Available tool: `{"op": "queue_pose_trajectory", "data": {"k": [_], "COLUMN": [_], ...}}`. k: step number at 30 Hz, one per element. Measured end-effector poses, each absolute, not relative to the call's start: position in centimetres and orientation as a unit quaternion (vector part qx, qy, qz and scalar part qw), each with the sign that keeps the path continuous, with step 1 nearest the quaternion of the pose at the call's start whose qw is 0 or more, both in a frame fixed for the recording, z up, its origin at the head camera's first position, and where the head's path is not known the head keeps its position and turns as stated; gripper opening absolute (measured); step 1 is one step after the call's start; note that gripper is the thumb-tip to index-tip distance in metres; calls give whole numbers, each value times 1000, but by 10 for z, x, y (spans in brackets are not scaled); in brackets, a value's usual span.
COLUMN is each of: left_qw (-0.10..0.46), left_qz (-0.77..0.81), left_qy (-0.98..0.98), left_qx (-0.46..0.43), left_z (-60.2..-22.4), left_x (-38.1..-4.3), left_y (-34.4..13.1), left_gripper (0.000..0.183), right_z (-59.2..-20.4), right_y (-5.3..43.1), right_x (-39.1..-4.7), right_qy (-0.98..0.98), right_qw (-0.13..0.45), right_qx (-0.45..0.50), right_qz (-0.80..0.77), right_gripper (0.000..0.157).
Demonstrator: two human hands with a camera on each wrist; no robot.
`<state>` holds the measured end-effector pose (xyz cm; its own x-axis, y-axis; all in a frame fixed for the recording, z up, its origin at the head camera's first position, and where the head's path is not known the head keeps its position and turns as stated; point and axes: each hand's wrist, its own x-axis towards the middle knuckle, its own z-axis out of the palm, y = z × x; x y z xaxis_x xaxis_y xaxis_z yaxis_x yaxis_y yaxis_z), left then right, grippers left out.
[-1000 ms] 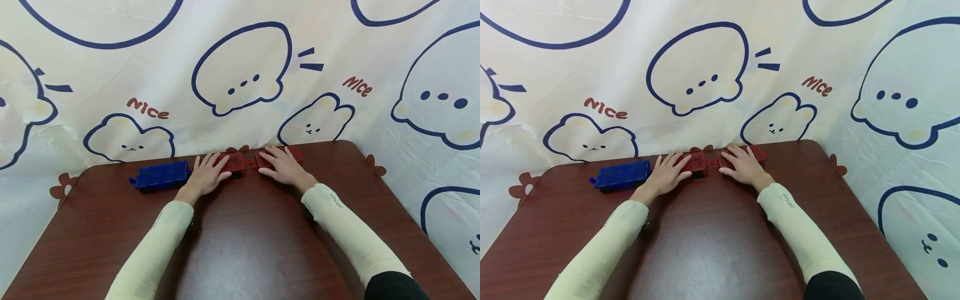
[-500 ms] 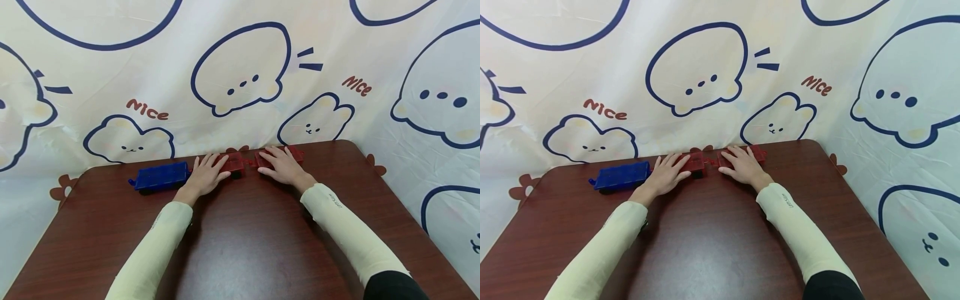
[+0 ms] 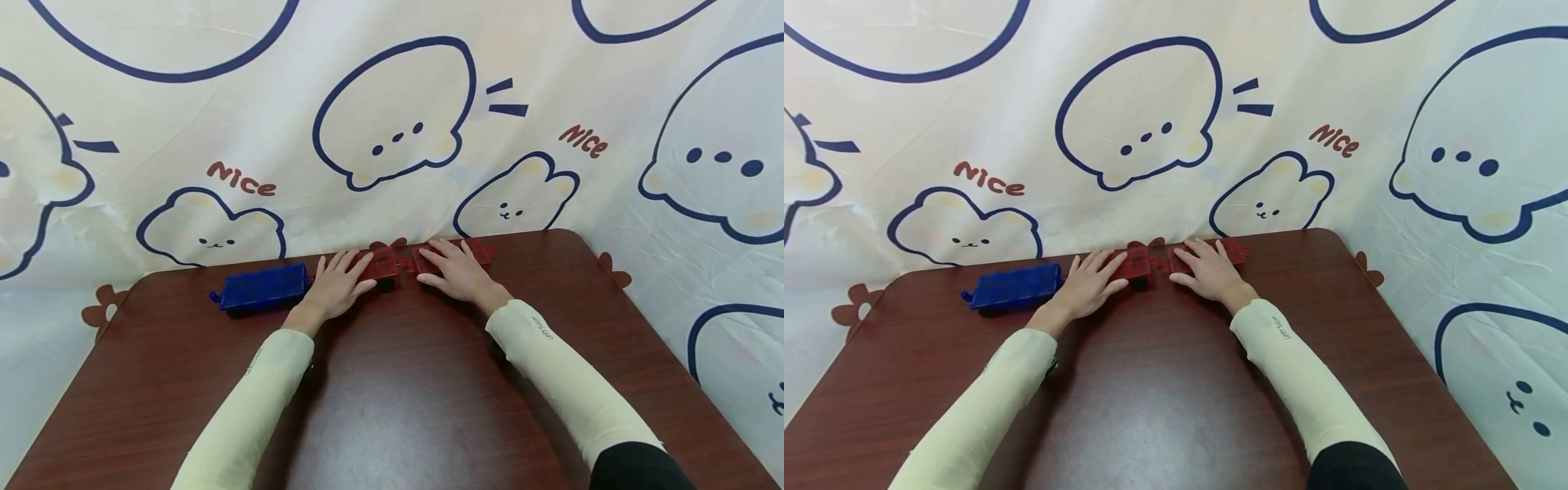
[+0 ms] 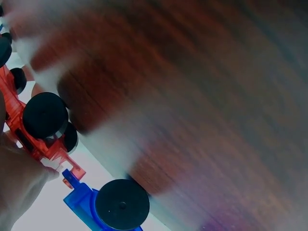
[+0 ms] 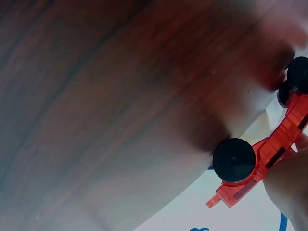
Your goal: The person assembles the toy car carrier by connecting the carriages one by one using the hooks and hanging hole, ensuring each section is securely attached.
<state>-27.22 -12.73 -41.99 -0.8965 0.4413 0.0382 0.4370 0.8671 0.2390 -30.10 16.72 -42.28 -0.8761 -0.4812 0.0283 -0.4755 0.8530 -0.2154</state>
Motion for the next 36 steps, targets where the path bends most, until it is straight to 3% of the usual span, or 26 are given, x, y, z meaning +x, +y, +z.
{"op": "queue_pose_trajectory", "data": {"k": [36], "left_qw": [8], "left_qz": [102], "left_qy": [969], "left_qx": [225], "left_z": [-421], "left_x": [-273], "left_y": [-125], "left_gripper": [68], "right_z": [-424], "right_y": [161], "right_x": [-302], "right_qy": [966], "right_qw": [11], "right_qx": [-237], "right_qz": [-99], "right_gripper": [73]}}
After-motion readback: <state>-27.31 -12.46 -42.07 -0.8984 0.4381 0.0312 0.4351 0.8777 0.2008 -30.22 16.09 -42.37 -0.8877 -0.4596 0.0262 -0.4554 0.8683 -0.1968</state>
